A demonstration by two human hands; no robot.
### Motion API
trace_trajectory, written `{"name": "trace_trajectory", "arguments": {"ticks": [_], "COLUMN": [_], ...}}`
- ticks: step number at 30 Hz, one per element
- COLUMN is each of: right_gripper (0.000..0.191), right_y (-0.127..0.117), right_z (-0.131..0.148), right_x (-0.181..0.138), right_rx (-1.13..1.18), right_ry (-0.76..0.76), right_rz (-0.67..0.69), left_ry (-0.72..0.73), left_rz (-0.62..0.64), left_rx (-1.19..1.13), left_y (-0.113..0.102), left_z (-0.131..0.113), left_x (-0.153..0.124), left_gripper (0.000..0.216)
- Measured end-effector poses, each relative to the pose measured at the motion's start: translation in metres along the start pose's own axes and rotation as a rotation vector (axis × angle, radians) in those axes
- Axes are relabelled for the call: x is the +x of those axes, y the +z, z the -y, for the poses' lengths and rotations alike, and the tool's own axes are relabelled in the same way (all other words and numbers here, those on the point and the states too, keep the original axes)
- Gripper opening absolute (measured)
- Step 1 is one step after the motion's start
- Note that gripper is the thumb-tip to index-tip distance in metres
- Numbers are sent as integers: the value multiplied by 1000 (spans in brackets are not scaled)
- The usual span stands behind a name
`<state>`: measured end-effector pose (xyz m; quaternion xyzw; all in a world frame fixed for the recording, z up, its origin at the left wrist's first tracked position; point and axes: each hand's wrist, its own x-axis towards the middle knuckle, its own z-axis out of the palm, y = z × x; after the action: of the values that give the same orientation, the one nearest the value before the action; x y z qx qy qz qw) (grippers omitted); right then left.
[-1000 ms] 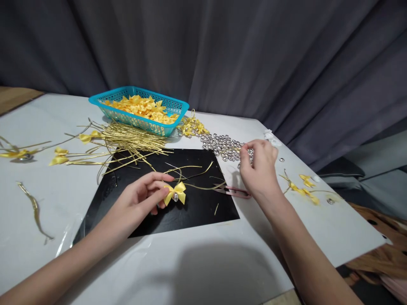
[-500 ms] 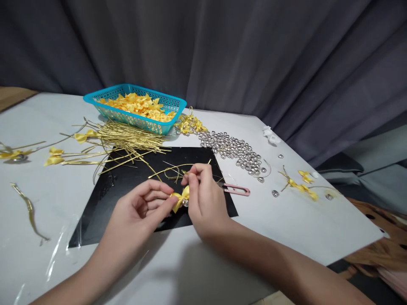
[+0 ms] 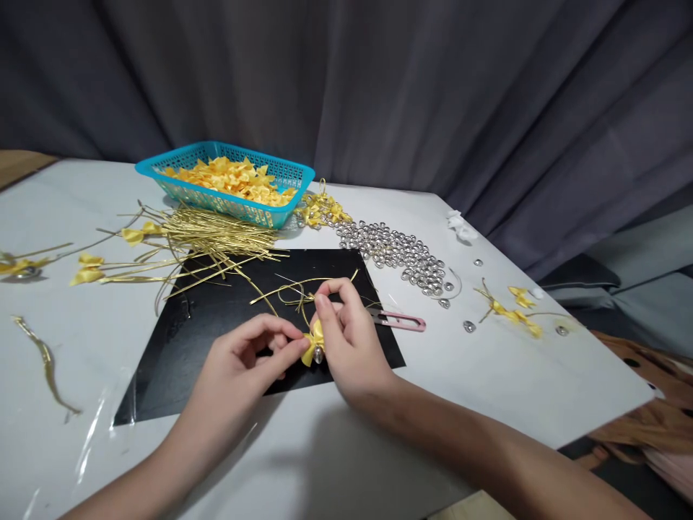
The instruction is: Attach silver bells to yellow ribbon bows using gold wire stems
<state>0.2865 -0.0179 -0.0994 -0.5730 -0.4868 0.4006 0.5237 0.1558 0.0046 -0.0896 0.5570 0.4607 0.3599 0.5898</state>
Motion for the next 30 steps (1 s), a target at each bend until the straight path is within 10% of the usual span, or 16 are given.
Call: {"name": "trace_trajectory", "arguments": {"ticks": [11, 23, 30], "right_gripper": [14, 10, 5], "right_y": [-1, -21, -13], "right_z": [4, 13, 9], "right_x": [1, 11, -3], "right_rx": [83, -275, -384], "right_ry": [174, -173, -162], "right_rz": [-7, 59, -156], "left_ry": [-70, -335, -347], "left_rz": [29, 180, -51], "left_rx": [-62, -129, -235], "left_y": [0, 4, -1], "left_z": [-3, -3, -2], "left_x": [-4, -8, -6], "left_gripper": [10, 18, 19]}}
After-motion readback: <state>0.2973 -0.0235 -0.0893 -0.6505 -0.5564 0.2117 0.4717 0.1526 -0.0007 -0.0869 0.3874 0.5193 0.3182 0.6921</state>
